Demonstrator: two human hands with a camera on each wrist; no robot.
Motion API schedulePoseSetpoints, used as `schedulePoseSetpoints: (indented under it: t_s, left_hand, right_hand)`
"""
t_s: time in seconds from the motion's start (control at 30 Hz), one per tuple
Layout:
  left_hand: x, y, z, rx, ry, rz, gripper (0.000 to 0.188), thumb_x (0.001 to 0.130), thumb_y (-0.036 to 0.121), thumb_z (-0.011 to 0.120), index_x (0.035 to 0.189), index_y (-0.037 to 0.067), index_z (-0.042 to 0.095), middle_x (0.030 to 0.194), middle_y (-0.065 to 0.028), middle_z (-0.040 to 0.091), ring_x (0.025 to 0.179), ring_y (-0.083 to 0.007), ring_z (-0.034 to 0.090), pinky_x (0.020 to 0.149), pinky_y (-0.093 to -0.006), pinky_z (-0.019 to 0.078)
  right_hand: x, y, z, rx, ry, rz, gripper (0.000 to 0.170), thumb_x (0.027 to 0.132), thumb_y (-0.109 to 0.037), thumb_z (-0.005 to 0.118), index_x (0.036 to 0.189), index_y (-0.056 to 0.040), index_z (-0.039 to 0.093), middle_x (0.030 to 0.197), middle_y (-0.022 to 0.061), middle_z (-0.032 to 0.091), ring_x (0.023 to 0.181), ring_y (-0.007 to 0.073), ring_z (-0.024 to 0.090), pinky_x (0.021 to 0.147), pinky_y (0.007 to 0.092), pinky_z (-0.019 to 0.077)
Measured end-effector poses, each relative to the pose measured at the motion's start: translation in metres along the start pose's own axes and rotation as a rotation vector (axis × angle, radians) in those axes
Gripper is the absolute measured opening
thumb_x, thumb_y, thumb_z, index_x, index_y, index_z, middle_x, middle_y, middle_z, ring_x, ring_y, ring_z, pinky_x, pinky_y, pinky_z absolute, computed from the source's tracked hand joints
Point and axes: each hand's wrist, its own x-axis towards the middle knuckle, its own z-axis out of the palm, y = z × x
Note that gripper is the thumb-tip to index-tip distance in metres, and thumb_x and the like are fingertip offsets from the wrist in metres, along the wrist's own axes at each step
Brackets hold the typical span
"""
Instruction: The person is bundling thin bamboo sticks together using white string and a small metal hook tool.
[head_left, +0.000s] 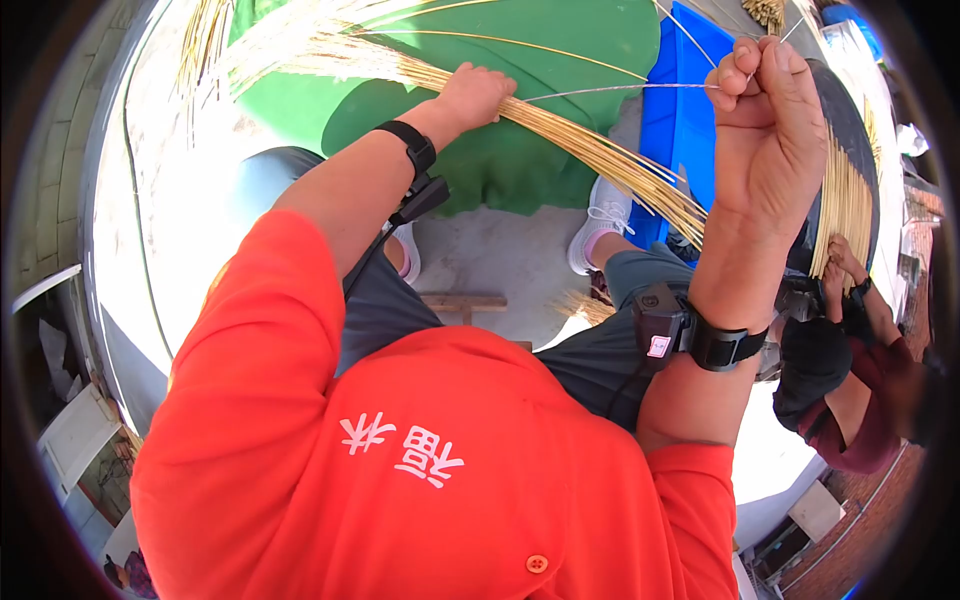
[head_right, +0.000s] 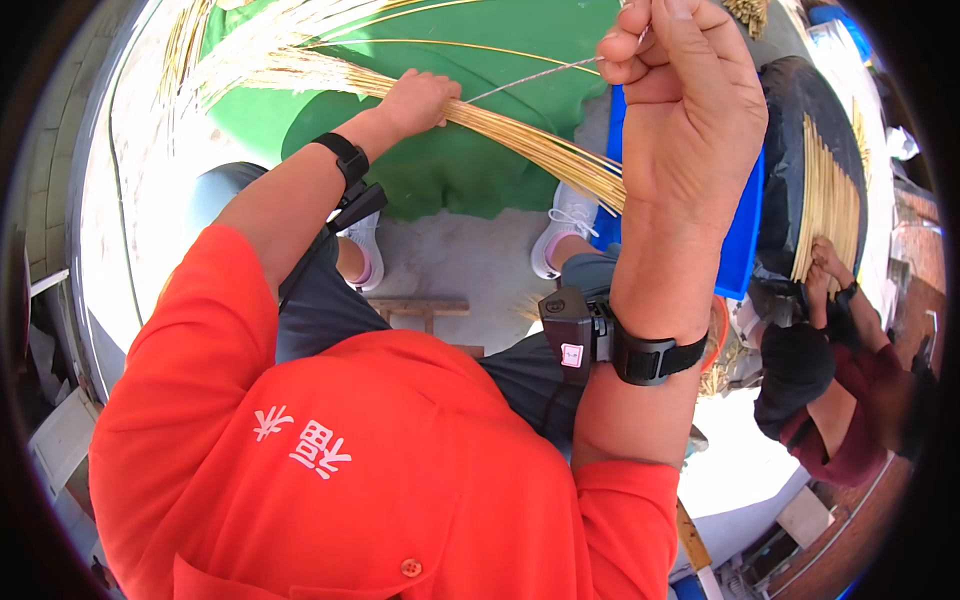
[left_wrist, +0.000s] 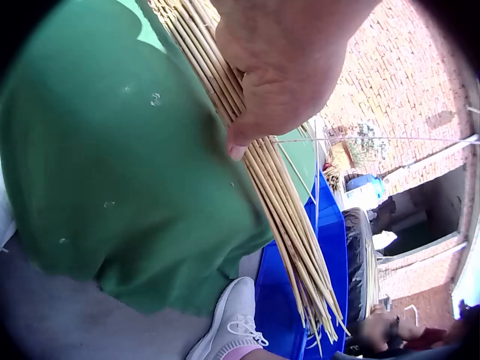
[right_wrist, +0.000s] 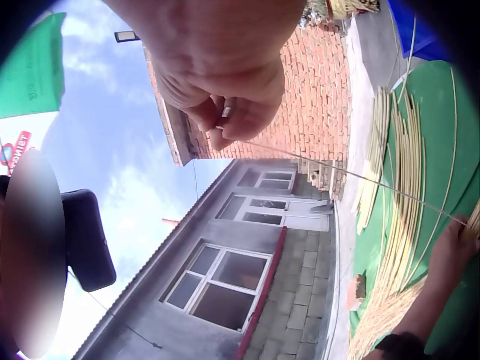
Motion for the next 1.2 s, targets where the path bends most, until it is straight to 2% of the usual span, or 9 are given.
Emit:
schedulePoseSetpoints:
  t_s: [0.17, 0.23, 0.47, 0.6, 0.73, 0.83, 1.0, 1.17, 1.2]
  left_hand:
    - [-0.001, 0.007, -0.031, -0.037, -0.086, -0.052, 0.032, 0.070, 0.024, 0.071, 0.098, 0.015, 0.059, 0.085, -0.0058, 0.064, 0.088, -0.0229, 0.060, 0.080, -0.0378, 0.0395]
    - [-0.003, 0.010, -0.041, -0.053, -0.077, -0.051, 0.033, 0.071, 0.025, 0.071, 0.101, 0.015, 0.059, 0.085, -0.0065, 0.065, 0.088, -0.0234, 0.060, 0.079, -0.0385, 0.0407]
    - [-0.008, 0.005, -0.067, -0.189, -0.132, -0.106, 0.038, 0.074, 0.030, 0.067, 0.110, 0.020, 0.059, 0.093, -0.0075, 0.064, 0.094, -0.0281, 0.058, 0.078, -0.0400, 0.0446]
    - [-0.009, -0.005, -0.073, -0.263, -0.078, -0.116, 0.044, 0.075, 0.039, 0.066, 0.113, 0.017, 0.058, 0.098, -0.0076, 0.063, 0.097, -0.0273, 0.058, 0.080, -0.0397, 0.0457]
    - [-0.011, -0.012, -0.079, -0.384, -0.033, -0.139, 0.046, 0.075, 0.038, 0.066, 0.113, 0.014, 0.057, 0.099, -0.0091, 0.063, 0.098, -0.0288, 0.057, 0.082, -0.0398, 0.0450]
    - [-0.011, -0.011, -0.082, -0.506, 0.115, -0.172, 0.043, 0.075, 0.036, 0.067, 0.110, 0.012, 0.058, 0.096, -0.0104, 0.063, 0.093, -0.0291, 0.058, 0.080, -0.0384, 0.0450]
    - [-0.010, -0.007, -0.086, -0.982, 0.226, -0.221, 0.039, 0.073, 0.032, 0.070, 0.102, 0.007, 0.061, 0.088, -0.0092, 0.063, 0.081, -0.0211, 0.058, 0.075, -0.0328, 0.0445]
    - [-0.014, 0.001, -0.100, -1.035, 0.332, -0.226, 0.039, 0.074, 0.031, 0.069, 0.102, 0.006, 0.061, 0.086, -0.0081, 0.062, 0.080, -0.0177, 0.057, 0.073, -0.0306, 0.0448]
    - [-0.015, 0.003, -0.103, -1.029, 0.355, -0.233, 0.038, 0.074, 0.031, 0.069, 0.102, 0.005, 0.061, 0.086, -0.0078, 0.062, 0.079, -0.0174, 0.057, 0.073, -0.0302, 0.0449]
  right_hand:
    - [-0.001, -0.017, -0.008, 0.268, -0.010, -0.018, 0.012, 0.091, -0.007, 0.047, 0.097, 0.0036, 0.051, 0.083, 0.0074, 0.048, 0.072, 0.0141, 0.043, 0.061, 0.0250, 0.0365]
    - [0.001, -0.023, -0.015, 0.550, -0.041, 0.048, 0.009, 0.091, -0.006, 0.046, 0.094, 0.0026, 0.048, 0.080, 0.0061, 0.043, 0.071, 0.0137, 0.040, 0.061, 0.0256, 0.0352]
    - [0.008, -0.030, -0.014, 0.865, -0.045, 0.038, 0.005, 0.087, 0.000, 0.052, 0.086, -0.0009, 0.046, 0.077, 0.0044, 0.046, 0.064, 0.0109, 0.045, 0.055, 0.0225, 0.0373]
    - [0.012, -0.033, -0.018, 0.900, -0.060, 0.042, 0.006, 0.086, 0.000, 0.053, 0.086, -0.0011, 0.047, 0.076, 0.0039, 0.046, 0.063, 0.0102, 0.046, 0.054, 0.0219, 0.0386]
    - [0.014, -0.030, -0.019, 0.917, -0.106, 0.058, 0.007, 0.089, -0.006, 0.052, 0.091, -0.0011, 0.048, 0.078, 0.0032, 0.048, 0.063, 0.0083, 0.045, 0.054, 0.0206, 0.0383]
    - [0.014, -0.028, -0.015, 0.899, -0.144, 0.065, 0.007, 0.089, -0.007, 0.053, 0.090, -0.0012, 0.048, 0.077, 0.0038, 0.047, 0.061, 0.0082, 0.045, 0.051, 0.0200, 0.0387]
    - [0.011, -0.022, -0.004, 0.862, -0.232, 0.101, 0.010, 0.090, -0.010, 0.052, 0.090, -0.0013, 0.047, 0.077, 0.0059, 0.047, 0.058, 0.0087, 0.045, 0.046, 0.0196, 0.0394]
    - [0.008, -0.020, 0.004, 0.888, -0.361, 0.118, 0.012, 0.091, -0.012, 0.051, 0.089, -0.0018, 0.046, 0.077, 0.0067, 0.047, 0.054, 0.0088, 0.045, 0.044, 0.0202, 0.0382]
    - [0.006, -0.019, 0.005, 0.780, -0.389, 0.165, 0.011, 0.091, -0.011, 0.051, 0.090, -0.0019, 0.046, 0.077, 0.0069, 0.047, 0.053, 0.0087, 0.044, 0.043, 0.0202, 0.0378]
